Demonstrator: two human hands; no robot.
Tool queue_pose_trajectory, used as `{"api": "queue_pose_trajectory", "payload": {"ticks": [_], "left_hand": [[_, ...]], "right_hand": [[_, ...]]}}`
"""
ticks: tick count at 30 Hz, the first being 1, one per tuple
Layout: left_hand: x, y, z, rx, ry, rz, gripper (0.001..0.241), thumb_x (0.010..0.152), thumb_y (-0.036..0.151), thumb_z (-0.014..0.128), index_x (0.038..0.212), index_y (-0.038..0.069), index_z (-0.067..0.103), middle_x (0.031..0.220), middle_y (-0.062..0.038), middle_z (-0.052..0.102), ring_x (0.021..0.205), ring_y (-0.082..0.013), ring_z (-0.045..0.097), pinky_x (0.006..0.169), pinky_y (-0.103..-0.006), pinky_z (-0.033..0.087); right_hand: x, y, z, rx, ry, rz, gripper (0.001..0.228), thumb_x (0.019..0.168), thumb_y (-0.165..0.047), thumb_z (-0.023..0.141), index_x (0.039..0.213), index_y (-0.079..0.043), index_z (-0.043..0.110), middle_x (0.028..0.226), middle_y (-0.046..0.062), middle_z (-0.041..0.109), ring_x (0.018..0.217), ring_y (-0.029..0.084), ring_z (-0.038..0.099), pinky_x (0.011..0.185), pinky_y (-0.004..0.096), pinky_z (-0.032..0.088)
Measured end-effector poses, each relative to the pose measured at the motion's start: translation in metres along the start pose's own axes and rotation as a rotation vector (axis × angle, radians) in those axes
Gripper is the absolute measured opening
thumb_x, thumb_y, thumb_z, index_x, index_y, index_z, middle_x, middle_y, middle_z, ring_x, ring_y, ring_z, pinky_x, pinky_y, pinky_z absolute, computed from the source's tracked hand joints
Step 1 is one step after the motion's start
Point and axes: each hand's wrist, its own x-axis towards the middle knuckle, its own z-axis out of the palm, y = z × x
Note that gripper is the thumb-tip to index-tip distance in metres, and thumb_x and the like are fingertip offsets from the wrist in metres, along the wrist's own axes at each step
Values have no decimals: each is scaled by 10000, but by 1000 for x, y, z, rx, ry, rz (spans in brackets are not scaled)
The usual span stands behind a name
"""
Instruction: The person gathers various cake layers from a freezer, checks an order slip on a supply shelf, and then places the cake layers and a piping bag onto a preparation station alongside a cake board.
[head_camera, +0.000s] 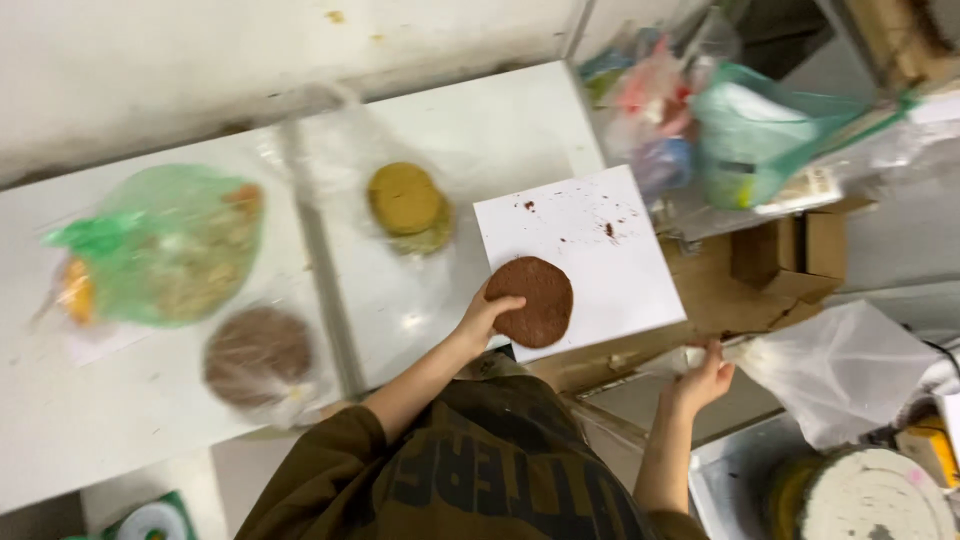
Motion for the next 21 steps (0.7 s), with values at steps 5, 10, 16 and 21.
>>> {"api": "queue_pose_trajectory", "payload": {"ticks": [5,10,16,21], "left_hand": [[118,-37,23,-17,15,-6,868,756,267,782,1517,113,395,1490,-167,498,1314,-343,539,977,-547,529],[158,-53,18,-141,225,17,844,873,503,687,1539,75,393,1531,-216,481,1338,-356,538,1057,-494,465],[96,-33,5,429,391,350,811,911,485,693,1542,90,371,1661,-229,231,1536,-341,254,1210,-457,275],[20,15,-22,877,761,623,677,910,388,730,1459,67,497,1635,-267,316,1540,-416,248,1218,-494,279]], "right_hand": [[71,24,-60,-152,44,53,235,1118,-201,657,1065,-38,497,930,106,634,745,159,505,613,304,382],[88,25,-26,-22,-196,195,401,1013,-157,608,1345,-119,386,1085,104,643,854,215,672,720,404,593],[69,18,97,29,-616,400,615,1031,-114,569,1571,-88,277,1357,142,593,1088,290,666,892,499,628],[12,13,204,-63,-1102,596,771,947,-92,563,1581,-120,126,1480,129,468,1173,295,633,904,477,617]]}}
